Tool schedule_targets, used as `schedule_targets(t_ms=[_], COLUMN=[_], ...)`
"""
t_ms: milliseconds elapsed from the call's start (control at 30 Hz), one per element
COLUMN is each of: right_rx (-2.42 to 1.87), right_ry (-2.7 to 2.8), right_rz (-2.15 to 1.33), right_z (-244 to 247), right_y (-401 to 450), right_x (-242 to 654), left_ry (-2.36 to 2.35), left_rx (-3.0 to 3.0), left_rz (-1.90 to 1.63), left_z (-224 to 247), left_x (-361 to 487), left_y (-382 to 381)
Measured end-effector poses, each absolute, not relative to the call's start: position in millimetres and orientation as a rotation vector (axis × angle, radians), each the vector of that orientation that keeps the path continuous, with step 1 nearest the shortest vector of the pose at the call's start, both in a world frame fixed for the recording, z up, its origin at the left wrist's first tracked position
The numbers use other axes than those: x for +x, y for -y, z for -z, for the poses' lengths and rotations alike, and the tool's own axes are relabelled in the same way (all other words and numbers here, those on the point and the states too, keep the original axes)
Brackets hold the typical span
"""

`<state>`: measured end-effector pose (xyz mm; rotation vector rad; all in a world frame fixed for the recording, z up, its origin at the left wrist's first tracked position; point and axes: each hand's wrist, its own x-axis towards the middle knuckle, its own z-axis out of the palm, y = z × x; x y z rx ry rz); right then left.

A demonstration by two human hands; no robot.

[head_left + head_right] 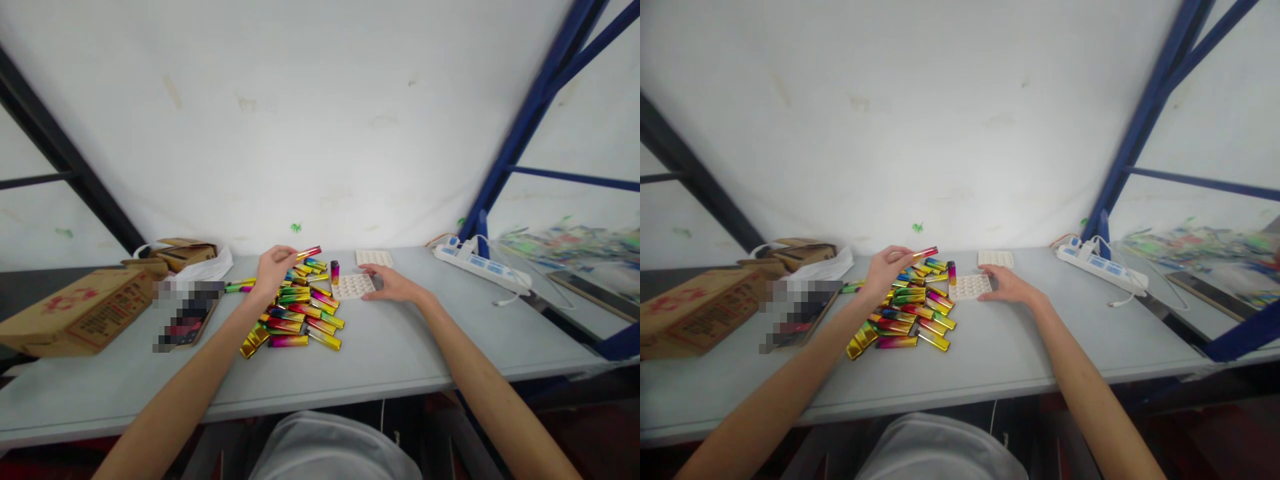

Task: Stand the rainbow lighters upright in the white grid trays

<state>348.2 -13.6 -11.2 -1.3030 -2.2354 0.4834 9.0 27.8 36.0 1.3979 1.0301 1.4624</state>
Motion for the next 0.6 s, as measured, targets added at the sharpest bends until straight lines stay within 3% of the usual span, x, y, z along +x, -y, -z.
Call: schedule_targets(t_ms=[167,600], right_rx=[-1.304,-1.285], right_ry=[2.229,2.217], right_rz=[-0.494,-0.482], right_z=[11,15], right_y=[14,13], right_x=[348,350], left_ry=[-0.852,-0.633], left_rx=[0.743,0.917], left_rz=[-1.446,-1.144], left_z=[-34,-39], left_x=[11,32], left_y=[-25,3])
